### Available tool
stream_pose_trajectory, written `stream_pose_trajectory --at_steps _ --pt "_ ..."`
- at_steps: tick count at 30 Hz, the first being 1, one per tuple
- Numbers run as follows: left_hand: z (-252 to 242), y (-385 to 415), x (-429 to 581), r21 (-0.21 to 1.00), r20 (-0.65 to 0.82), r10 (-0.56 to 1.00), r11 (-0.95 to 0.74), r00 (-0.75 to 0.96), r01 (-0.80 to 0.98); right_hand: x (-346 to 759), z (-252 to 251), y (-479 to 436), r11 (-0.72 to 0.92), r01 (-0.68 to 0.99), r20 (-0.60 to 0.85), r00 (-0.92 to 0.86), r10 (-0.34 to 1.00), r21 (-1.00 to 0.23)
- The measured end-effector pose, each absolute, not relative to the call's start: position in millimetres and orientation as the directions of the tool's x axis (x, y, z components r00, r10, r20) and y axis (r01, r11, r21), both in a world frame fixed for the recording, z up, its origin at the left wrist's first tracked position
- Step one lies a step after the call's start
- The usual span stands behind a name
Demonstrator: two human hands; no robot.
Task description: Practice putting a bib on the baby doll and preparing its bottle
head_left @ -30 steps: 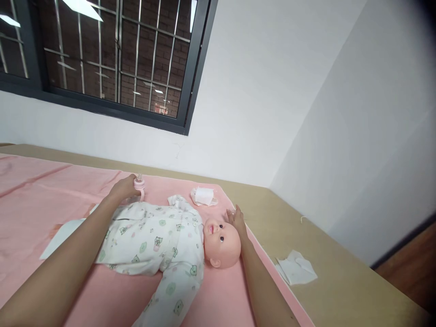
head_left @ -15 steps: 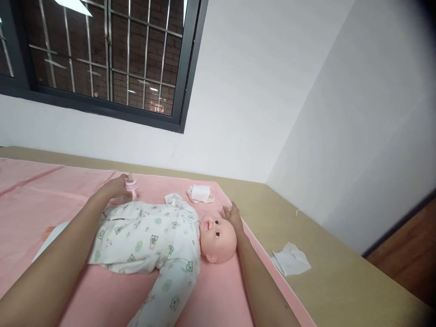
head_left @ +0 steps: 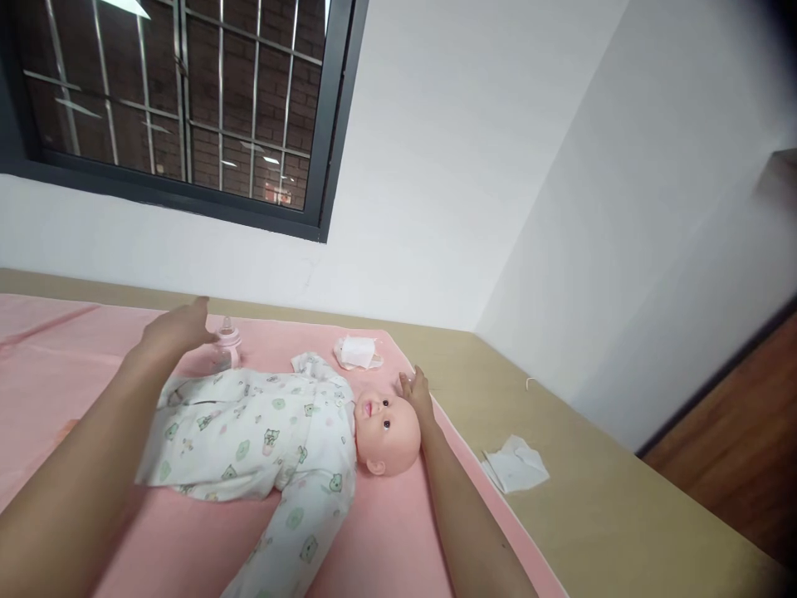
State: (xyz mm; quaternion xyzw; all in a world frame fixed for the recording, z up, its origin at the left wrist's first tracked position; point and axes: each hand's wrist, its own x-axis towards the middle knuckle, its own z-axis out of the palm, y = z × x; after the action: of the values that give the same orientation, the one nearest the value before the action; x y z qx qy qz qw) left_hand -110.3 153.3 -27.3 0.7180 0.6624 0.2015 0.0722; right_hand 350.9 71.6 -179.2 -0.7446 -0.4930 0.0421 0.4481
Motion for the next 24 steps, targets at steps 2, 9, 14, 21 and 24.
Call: stream_pose_trajectory --at_steps 2,9,14,21,24 --pt "-7.0 122.2 -95.6 0.268 0.276 0.96 -0.13 0.054 0.954 348.2 -174.3 68.1 -0.076 0.696 0.408 0.502 0.762 -0.714" --pt "10.7 45.1 -6.5 0.353 0.492 0.784 -0.578 0.38 0.736 339.3 -155.7 55.3 0.16 0.844 0.713 0.312 0.628 -0.511" --pt "-12.9 65.2 70.3 0.459 0.244 0.717 -0.679 0.653 0.573 325.6 -152.6 53.4 0.284 0.866 0.742 0.138 0.656 -0.412" --pt "-41.8 105.7 148.0 0.555 -0.228 0.447 -0.67 0.865 0.493 309.0 -157.5 53.8 0.25 0.822 0.627 0.159 0.762 -0.512" --pt "-55.2 112.0 165.7 0.592 -0.319 0.383 -0.634 0.867 0.498 309.2 -159.8 55.5 0.24 0.812 0.624 0.184 0.759 -0.531"
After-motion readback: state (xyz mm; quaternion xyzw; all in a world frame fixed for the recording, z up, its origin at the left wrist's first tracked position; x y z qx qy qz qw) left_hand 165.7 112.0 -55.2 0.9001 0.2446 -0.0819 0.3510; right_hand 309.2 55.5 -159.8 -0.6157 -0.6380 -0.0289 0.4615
